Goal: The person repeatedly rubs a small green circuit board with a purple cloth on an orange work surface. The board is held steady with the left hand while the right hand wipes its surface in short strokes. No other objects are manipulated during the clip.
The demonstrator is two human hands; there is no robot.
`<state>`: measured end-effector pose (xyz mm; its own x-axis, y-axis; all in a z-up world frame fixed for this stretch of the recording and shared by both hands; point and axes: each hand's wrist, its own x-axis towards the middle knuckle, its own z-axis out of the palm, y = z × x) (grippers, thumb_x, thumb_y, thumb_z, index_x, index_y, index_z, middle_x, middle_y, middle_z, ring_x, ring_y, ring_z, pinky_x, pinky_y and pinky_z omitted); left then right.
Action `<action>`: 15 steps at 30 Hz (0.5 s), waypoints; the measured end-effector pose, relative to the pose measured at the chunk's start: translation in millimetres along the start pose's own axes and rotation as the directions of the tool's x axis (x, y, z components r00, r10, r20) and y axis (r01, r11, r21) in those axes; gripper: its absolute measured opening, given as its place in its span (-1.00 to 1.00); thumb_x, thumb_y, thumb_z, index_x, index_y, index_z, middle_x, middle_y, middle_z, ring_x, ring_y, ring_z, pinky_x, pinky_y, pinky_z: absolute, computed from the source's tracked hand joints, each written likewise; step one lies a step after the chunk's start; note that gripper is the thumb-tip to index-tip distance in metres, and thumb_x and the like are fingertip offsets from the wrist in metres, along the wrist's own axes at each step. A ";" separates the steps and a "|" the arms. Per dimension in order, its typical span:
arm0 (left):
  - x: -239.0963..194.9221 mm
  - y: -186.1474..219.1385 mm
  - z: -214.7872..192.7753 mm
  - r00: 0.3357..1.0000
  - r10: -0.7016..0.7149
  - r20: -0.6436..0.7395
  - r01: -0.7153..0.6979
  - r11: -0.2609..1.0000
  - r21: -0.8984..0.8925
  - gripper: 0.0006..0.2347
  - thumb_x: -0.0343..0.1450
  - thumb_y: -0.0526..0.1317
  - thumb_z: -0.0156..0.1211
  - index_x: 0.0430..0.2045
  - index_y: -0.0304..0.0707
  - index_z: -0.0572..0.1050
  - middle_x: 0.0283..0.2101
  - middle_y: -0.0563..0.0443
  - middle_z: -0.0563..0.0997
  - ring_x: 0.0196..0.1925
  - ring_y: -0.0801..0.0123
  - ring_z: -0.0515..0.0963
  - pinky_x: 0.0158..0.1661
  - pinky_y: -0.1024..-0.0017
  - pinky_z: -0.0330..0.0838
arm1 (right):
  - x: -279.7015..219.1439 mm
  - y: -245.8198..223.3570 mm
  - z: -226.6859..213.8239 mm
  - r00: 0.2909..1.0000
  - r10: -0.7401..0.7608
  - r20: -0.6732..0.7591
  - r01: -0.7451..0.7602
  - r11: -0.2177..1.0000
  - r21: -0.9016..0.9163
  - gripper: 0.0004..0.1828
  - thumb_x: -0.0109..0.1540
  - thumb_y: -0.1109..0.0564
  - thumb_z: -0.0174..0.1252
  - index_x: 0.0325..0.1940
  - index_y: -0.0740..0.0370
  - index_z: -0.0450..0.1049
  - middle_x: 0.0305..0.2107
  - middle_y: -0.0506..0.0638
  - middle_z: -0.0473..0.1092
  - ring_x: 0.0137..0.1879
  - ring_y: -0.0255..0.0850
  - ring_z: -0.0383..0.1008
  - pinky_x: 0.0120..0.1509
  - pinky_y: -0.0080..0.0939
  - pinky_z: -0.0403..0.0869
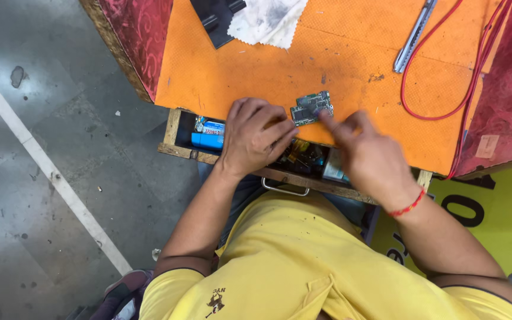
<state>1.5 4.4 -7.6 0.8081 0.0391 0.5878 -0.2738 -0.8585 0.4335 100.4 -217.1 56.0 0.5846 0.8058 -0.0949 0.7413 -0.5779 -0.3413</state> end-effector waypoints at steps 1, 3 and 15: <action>-1.1 -0.3 -0.3 1.000 0.023 0.002 -0.023 1.000 -0.003 -0.88 0.36 -0.16 0.47 -0.36 -0.05 0.61 -0.21 0.18 0.57 -0.09 0.28 0.51 -0.04 0.20 0.32 | 1.3 -0.6 -0.7 1.000 0.005 -0.005 -0.005 1.000 0.005 -0.27 0.09 0.20 0.22 0.38 0.00 0.38 -0.21 0.12 0.40 -0.41 0.13 0.48 -0.36 0.08 0.48; -0.2 -1.5 -0.9 0.997 0.075 0.008 -0.075 0.997 -0.011 -0.88 0.36 -0.18 0.47 -0.37 -0.06 0.61 -0.21 0.16 0.57 -0.11 0.28 0.51 -0.07 0.22 0.32 | 4.8 -2.9 -3.2 1.000 0.020 -0.020 -0.019 1.000 0.017 -0.26 0.06 0.15 0.25 0.38 0.01 0.38 -0.23 0.13 0.39 -0.40 0.11 0.48 -0.36 0.08 0.47; 1.8 2.8 -0.4 0.998 0.042 0.053 -0.039 0.997 -0.062 -0.88 0.37 -0.17 0.47 -0.36 -0.06 0.62 -0.24 0.16 0.55 -0.10 0.25 0.52 -0.08 0.23 0.36 | 6.4 -0.5 -2.8 0.997 0.067 -0.049 -0.070 0.995 -0.072 -0.37 0.18 0.17 0.20 0.37 -0.01 0.42 -0.20 0.10 0.41 -0.45 0.09 0.46 -0.39 0.07 0.45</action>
<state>2.1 2.3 -5.1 0.8224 -0.0246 0.5684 -0.3370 -0.8260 0.4518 104.7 -212.0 58.1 0.6479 0.7583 -0.0718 0.7205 -0.6407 -0.2655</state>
